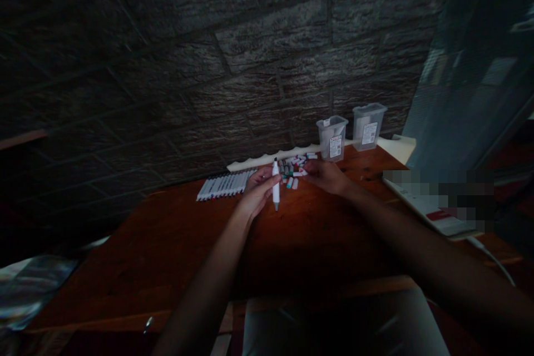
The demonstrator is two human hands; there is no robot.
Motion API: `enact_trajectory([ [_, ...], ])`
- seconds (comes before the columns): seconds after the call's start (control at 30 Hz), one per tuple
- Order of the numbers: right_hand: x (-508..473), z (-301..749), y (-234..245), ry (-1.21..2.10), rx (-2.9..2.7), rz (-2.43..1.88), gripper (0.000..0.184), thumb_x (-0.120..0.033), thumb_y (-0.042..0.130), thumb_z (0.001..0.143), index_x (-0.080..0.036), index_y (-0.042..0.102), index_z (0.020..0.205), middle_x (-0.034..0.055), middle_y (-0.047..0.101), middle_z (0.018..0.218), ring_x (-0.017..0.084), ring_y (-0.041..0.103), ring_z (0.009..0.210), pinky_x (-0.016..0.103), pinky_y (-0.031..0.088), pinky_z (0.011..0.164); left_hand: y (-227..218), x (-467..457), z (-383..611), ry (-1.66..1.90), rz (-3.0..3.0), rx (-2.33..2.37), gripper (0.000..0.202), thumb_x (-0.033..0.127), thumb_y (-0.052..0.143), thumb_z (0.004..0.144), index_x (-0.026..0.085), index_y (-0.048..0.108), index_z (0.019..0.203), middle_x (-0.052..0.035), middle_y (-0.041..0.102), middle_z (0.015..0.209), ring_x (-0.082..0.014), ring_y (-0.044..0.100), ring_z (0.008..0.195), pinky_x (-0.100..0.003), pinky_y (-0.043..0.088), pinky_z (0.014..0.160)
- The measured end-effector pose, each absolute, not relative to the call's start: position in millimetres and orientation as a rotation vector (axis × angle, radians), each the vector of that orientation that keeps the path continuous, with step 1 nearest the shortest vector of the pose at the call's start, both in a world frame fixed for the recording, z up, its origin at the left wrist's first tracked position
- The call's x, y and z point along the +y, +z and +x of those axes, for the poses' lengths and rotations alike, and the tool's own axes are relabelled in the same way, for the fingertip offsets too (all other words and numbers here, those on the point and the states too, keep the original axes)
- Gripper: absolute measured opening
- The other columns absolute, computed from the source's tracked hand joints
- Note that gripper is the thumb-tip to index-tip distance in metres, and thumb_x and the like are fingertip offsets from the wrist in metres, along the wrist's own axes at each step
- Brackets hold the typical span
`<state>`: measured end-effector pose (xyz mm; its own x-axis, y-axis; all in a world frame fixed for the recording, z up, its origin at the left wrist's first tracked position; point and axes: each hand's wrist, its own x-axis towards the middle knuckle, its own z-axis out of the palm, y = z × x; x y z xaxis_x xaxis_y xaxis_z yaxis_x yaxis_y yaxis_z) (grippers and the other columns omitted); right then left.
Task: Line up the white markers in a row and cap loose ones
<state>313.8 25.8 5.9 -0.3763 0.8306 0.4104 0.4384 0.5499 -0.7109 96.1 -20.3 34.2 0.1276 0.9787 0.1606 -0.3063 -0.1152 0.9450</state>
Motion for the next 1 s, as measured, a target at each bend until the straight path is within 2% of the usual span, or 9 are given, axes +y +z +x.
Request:
enact_trajectory([
  [0.27,29,308,5,0.765,-1.754,-0.883,0.023,-0.022,0.067,0.077,-0.016,0.063,0.099,0.0079,0.069,0.096,0.017,0.066,0.081,0.033,0.055,0.077,29,-17,99,1.377,1.234,0.885,0.026,0.025,0.086,0.058,0.018,0.072,0.079,-0.0008,0.072,0.083,-0.0115,0.064,0.073,-0.024,0.050,0.071],
  [0.43,31,311,0,0.632,-1.878,-1.076,0.020,-0.016,0.065,0.078,-0.016,0.065,0.098,0.0074,0.071,0.093,0.018,0.067,0.079,0.032,0.054,0.076,32,-16,100,1.426,1.182,0.926,0.028,0.027,0.086,0.057,0.018,0.072,0.079,0.0009,0.071,0.077,-0.0096,0.062,0.068,-0.022,0.048,0.066],
  [0.53,30,313,-1,0.547,-2.026,-1.159,0.013,-0.012,0.061,0.080,-0.017,0.067,0.089,0.0056,0.072,0.089,0.018,0.067,0.081,0.030,0.052,0.076,32,-15,98,1.458,1.151,0.914,0.030,0.027,0.086,0.057,0.019,0.073,0.082,0.0006,0.071,0.080,-0.0098,0.062,0.071,-0.022,0.048,0.068],
  [0.63,29,313,-2,0.490,-2.093,-1.251,0.014,-0.008,0.057,0.080,-0.016,0.067,0.086,0.0047,0.073,0.085,0.017,0.067,0.078,0.027,0.050,0.073,31,-14,97,1.478,1.143,0.919,0.030,0.027,0.086,0.057,0.019,0.073,0.083,-0.0006,0.071,0.084,-0.0112,0.063,0.074,-0.022,0.048,0.068],
  [1.0,30,312,-7,0.336,-2.167,-1.331,0.019,-0.019,0.060,0.082,-0.017,0.065,0.101,0.0089,0.071,0.095,0.019,0.066,0.082,0.027,0.049,0.073,32,-13,96,1.500,1.117,0.908,0.028,0.028,0.086,0.058,0.019,0.073,0.081,0.0012,0.070,0.081,-0.0091,0.061,0.073,-0.020,0.047,0.067],
])
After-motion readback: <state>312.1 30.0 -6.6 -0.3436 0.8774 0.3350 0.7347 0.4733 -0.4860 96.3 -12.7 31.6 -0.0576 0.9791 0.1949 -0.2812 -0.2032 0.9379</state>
